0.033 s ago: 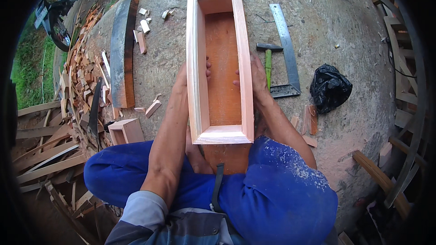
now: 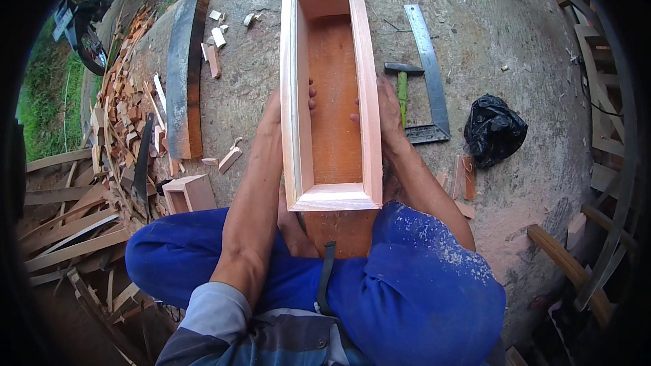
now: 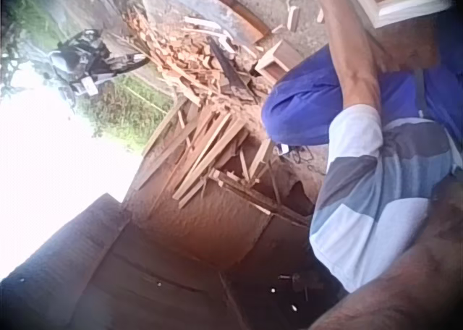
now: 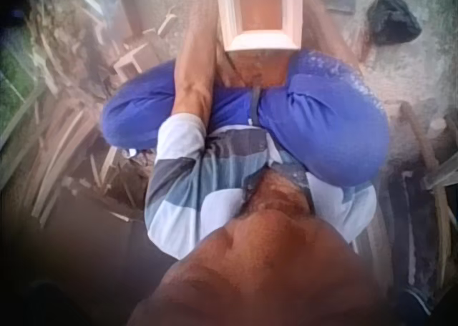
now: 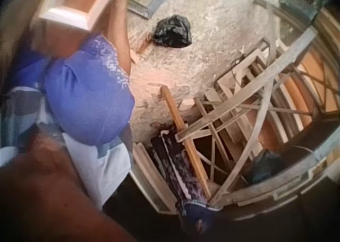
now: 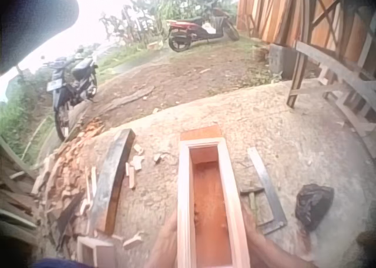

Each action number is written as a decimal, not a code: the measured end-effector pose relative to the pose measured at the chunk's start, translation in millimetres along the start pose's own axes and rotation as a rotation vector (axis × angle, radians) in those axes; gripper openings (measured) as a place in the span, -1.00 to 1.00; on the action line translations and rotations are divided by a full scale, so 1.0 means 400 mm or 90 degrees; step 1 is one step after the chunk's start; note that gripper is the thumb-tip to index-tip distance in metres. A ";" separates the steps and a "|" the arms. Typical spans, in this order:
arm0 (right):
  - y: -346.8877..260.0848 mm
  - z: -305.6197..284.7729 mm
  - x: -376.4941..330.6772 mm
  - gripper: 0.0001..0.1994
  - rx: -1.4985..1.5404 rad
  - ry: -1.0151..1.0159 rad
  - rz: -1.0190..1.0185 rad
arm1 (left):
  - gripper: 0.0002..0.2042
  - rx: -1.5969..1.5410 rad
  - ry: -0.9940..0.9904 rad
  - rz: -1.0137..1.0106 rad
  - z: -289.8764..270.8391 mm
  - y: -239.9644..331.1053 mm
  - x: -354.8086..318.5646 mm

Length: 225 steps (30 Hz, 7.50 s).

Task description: The person assembles a rectangular wooden box by hammering nails into the joints of pre-cut planks. They use a hammer and a metal square to align and secure the pieces, then fit a smaller wooden block into the assembled frame.

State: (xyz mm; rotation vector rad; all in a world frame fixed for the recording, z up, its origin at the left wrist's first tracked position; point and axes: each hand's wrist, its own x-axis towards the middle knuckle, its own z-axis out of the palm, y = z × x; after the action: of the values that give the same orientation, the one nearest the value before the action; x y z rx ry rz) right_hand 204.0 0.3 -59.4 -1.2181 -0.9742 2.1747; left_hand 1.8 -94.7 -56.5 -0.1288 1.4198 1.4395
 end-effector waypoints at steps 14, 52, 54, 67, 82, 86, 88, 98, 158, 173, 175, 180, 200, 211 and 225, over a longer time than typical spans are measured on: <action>-0.311 0.037 0.061 -0.40 0.091 -0.277 -0.094 | -0.60 0.070 -0.109 0.083 0.179 0.323 -0.071; -0.137 -0.666 -0.091 -0.75 -0.876 0.464 0.004 | -0.60 0.244 -0.142 0.357 0.111 0.273 0.162; -0.124 -0.665 -0.086 -0.76 -0.823 0.487 -0.014 | -0.55 0.337 -0.108 0.423 0.113 0.277 0.125; -0.128 -0.652 -0.181 -0.84 -0.671 0.531 -0.201 | -0.49 0.235 -0.068 0.253 0.112 0.120 -0.029; -0.280 -0.018 -0.098 -0.87 0.167 -0.192 -0.197 | -0.78 0.431 -0.216 0.548 0.241 0.173 -0.178; -0.289 0.074 -0.057 -0.81 0.163 -0.201 -0.156 | -0.78 0.150 -0.198 0.441 0.247 0.101 -0.207; -0.272 0.099 -0.059 -0.78 0.162 -0.164 -0.098 | -0.76 0.049 -0.163 0.422 0.245 0.076 -0.199; -0.181 0.105 -0.033 -0.81 0.096 -0.252 -0.112 | -0.85 -0.019 -0.134 0.479 0.208 0.006 -0.187; -0.378 -0.062 -0.287 -0.23 -0.947 -0.199 -0.605 | -0.94 0.717 0.123 0.741 0.165 0.009 -0.160; -0.400 -0.051 -0.295 -0.29 -1.094 -0.194 -0.534 | -0.91 0.732 0.143 0.760 0.162 0.002 -0.155; -0.406 -0.050 -0.298 -0.32 -1.099 -0.189 -0.517 | -0.90 0.742 0.146 0.752 0.161 0.002 -0.152; -0.406 -0.043 -0.295 -0.28 -0.842 -0.149 -0.728 | -0.91 0.709 0.137 0.774 0.161 -0.001 -0.154; -0.398 -0.044 -0.310 -0.33 -1.008 -0.175 -0.530 | -0.58 0.655 0.163 0.718 0.137 0.096 -0.125; -0.426 -0.013 -0.291 -0.25 -1.092 -0.182 -0.528 | -0.01 0.723 0.213 0.466 0.150 0.132 -0.084; -0.420 -0.035 -0.267 -0.22 -0.804 -0.173 -0.825 | 0.00 0.734 0.212 0.377 0.151 0.130 -0.087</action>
State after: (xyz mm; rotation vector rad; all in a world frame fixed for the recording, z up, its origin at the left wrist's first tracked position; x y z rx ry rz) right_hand 278.0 40.8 121.3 -0.2774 -2.4521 0.5603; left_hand 14.7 -53.9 19.2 0.8745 2.4920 0.8215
